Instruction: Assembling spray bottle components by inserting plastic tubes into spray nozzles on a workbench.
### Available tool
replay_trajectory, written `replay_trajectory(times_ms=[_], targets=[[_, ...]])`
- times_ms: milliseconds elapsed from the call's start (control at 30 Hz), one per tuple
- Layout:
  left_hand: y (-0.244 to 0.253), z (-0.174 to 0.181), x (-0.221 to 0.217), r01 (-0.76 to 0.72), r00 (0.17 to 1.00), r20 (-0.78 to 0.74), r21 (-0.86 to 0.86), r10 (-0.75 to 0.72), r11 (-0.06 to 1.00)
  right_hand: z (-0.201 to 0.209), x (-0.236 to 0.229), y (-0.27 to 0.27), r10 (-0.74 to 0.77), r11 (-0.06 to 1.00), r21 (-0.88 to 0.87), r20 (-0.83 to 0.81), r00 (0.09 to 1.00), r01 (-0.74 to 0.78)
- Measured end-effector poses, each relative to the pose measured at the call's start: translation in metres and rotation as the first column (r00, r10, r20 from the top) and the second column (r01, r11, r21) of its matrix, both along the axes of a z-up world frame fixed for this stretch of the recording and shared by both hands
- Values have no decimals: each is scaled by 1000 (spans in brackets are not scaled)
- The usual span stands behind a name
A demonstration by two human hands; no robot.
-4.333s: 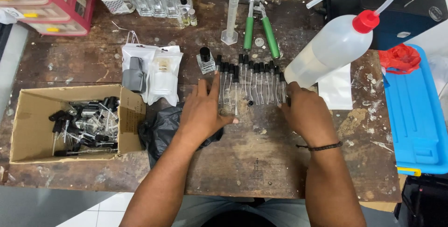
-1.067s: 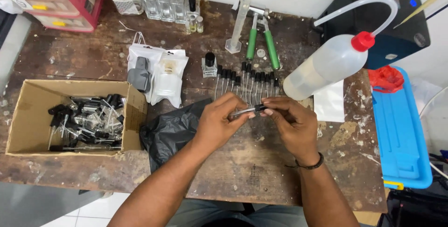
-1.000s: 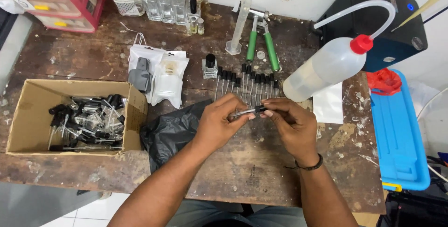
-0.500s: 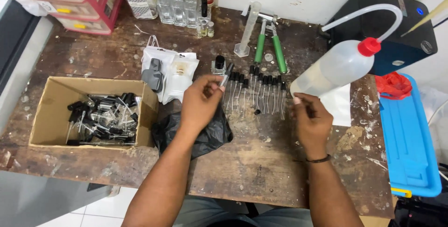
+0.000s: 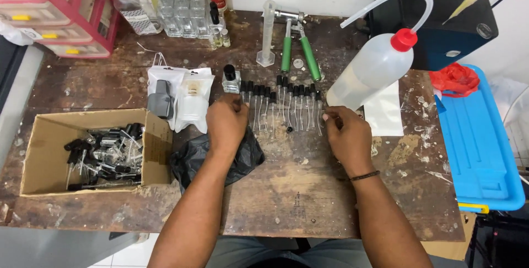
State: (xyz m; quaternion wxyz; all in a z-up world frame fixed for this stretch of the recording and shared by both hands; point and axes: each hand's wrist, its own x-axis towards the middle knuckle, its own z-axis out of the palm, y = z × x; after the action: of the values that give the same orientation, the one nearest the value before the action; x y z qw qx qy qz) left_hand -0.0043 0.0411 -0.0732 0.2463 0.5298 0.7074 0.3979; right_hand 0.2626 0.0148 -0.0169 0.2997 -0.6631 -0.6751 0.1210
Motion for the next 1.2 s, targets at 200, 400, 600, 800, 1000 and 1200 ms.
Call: replay_trajectory(times_ms=[200,400,600,800,1000,1200], targets=[[1,0,-1,28,1000,-15,42,-27,999,-5,-6,-3,71,993,82,129,989,-82],[-15,40,-1,88,993,-96,250,-66,964,-5,-34,-17,403,895,50,334,852,-443],[-26,65,25,264,962,-148,269,-231,926,-7,-29,-11,424,882,241,-27,905,-406],[-7,67,106,519,792,-418,79,-444,851,20,21,-7,216,825,559,-442,871,80],[10,2,169,407,787,-563,168,-251,898,27,24,-4,170,758,626,-464,869,186],[5,11,172,346,866,-402,48,-299,937,37,28,-7,228,731,678,-352,908,79]])
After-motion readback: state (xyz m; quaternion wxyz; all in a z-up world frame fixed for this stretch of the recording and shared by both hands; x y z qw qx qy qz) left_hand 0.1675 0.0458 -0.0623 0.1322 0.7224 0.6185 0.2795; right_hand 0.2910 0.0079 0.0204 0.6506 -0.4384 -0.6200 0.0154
